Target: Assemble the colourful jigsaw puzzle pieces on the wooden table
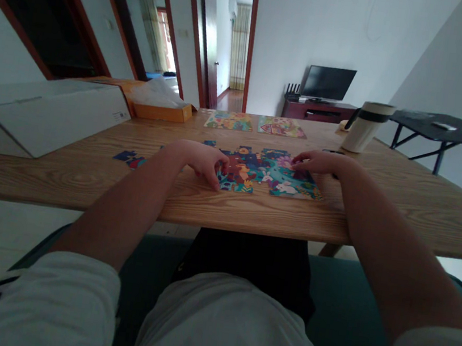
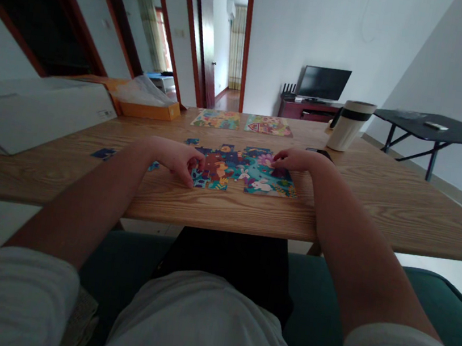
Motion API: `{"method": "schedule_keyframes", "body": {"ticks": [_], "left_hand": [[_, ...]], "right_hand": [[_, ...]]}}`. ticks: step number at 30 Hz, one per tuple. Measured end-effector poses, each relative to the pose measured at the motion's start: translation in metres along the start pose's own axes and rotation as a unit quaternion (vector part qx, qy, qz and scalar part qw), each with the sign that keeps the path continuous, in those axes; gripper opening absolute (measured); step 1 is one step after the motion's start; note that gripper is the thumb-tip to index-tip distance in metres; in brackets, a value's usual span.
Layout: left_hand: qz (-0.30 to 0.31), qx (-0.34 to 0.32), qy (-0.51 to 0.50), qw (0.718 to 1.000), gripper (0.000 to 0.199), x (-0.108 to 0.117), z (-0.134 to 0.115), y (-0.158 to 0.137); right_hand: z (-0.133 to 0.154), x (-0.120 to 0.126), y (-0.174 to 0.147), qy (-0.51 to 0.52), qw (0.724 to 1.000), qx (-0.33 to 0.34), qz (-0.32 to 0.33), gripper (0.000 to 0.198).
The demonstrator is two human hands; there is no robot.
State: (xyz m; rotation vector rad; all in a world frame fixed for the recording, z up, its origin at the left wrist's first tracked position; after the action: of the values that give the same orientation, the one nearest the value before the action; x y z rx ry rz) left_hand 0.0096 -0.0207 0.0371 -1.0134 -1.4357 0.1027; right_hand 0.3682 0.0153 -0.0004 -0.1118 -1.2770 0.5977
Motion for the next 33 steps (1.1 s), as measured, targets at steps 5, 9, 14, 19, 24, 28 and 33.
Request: {"method": "schedule_keyframes", "body": {"ticks": [5,9,14,19,24,28,33], "left_hand": [[0.011,0.005,-0.034,0.999,0.076,0.000,0.002,0.002],[0.013,0.003,-0.040,0.999,0.068,-0.001,-0.001,0.001],[0.008,-0.012,-0.043,0.999,0.062,-0.002,-0.004,0.003],[-0.011,-0.015,-0.021,1.000,0.062,-0.003,0.001,0.011],[-0.031,-0.009,0.012,0.999,0.064,-0.002,0.008,0.017],[-0.030,0.018,-0.002,0.999,0.063,-0.001,0.010,0.016],[-0.046,0.027,0.013,0.998,0.061,0.000,0.015,0.021]], "right_hand": [[-0.001,0.001,0.000,-0.008,1.000,0.000,0.003,0.045],[0.000,0.001,-0.002,-0.018,1.000,-0.013,-0.009,0.046],[0.001,0.000,-0.003,-0.001,1.000,-0.004,0.011,0.050],[0.000,0.000,-0.002,-0.007,1.000,0.000,0.002,0.052],[0.000,0.001,-0.001,-0.014,1.000,-0.010,-0.001,0.048],[0.000,0.001,-0.001,-0.012,1.000,-0.004,0.002,0.047],[-0.003,0.001,0.000,-0.013,1.000,-0.004,0.001,0.049]]}}
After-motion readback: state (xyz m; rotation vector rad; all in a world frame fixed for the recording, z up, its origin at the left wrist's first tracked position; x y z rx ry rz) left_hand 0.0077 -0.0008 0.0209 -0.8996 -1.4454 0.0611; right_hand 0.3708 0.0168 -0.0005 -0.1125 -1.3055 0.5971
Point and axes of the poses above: each hand's wrist, its own y-axis towards the middle knuckle, its own x-axis out of the back of the hand, z = x × y, the point moved 1 cm from there along y, towards the middle knuckle, and after that the axes turned 11 degrees about z, right-handed, at the moved point
